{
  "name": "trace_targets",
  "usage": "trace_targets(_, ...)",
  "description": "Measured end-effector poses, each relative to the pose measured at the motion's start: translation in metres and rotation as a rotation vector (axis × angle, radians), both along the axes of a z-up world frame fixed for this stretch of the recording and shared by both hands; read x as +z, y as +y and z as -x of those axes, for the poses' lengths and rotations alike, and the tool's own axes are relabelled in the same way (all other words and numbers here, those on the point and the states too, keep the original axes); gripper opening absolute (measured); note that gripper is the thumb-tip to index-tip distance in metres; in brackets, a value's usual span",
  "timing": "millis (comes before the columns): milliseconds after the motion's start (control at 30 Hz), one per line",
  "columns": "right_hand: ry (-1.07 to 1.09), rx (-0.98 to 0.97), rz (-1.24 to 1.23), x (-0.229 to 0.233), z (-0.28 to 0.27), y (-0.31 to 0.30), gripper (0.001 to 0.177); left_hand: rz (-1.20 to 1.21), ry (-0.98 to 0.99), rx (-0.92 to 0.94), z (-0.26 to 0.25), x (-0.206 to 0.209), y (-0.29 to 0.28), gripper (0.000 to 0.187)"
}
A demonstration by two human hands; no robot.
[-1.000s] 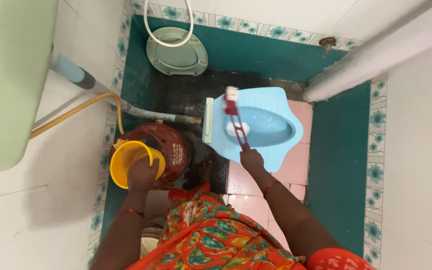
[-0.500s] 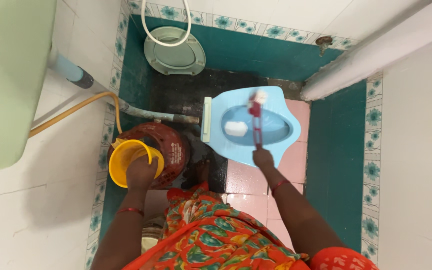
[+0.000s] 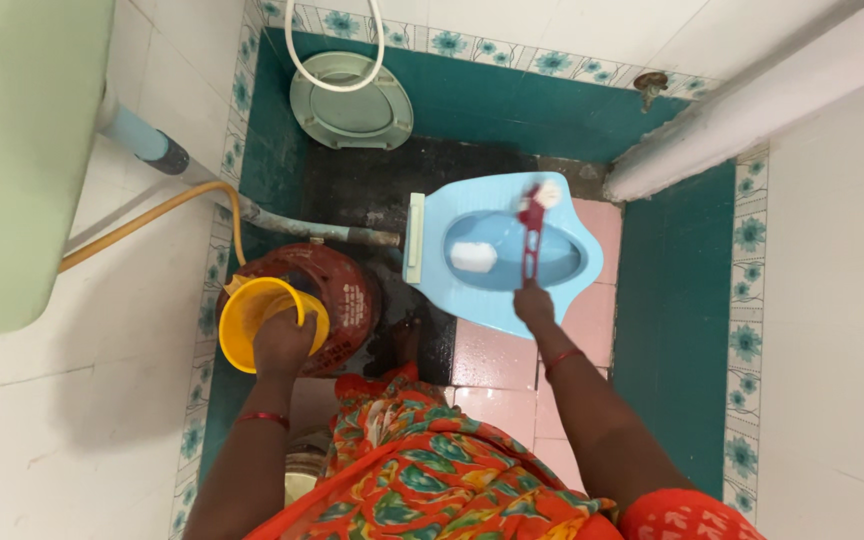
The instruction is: The person scrubs the bowl of a squat toilet with a brush and rinses it with water from a mug.
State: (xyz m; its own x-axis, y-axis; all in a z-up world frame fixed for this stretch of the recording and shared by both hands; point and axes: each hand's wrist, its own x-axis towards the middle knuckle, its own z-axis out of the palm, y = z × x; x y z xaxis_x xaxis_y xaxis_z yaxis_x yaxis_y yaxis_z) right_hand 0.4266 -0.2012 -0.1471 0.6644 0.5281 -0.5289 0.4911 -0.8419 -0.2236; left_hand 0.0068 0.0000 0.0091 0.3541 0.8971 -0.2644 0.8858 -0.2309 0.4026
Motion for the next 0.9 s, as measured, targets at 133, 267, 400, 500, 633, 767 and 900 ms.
trace_targets(133, 0.076, 0.224, -0.023, 0.002, 0.031, -0.005, 0.052, -0.061, -0.011, -0.05, 0.005, -0.017, 0.001, 0.04)
trace_targets(267, 0.446, -0.054, -0.213, 0.026, 0.027, -0.023, 0.062, -0.171, -0.099, -0.116, 0.008, -0.036, 0.0, 0.035)
trace_targets(400, 0.791, -0.354, -0.346, 0.045, 0.009, -0.057, 0.059, -0.034, 0.092, -0.093, -0.003, -0.024, 0.002, 0.032)
trace_targets(500, 1.078, -0.611, -0.48, 0.055, -0.016, -0.095, 0.059, -0.005, 0.111, -0.16, -0.023, 0.01, -0.011, 0.027)
trace_targets(633, 1.124, -0.569, -0.529, 0.071, -0.024, -0.14, 0.063, -0.125, 0.014, -0.511, -0.066, 0.066, -0.028, 0.042)
trace_targets(767, 1.166, -0.645, -0.578, 0.085, -0.013, -0.161, 0.066, -0.136, -0.169, -0.789, -0.117, 0.085, -0.018, 0.047)
trace_targets(900, 1.204, -0.7, -0.652, 0.084, -0.002, -0.163, 0.062, -0.047, -0.061, -0.916, -0.204, 0.069, -0.013, 0.04)
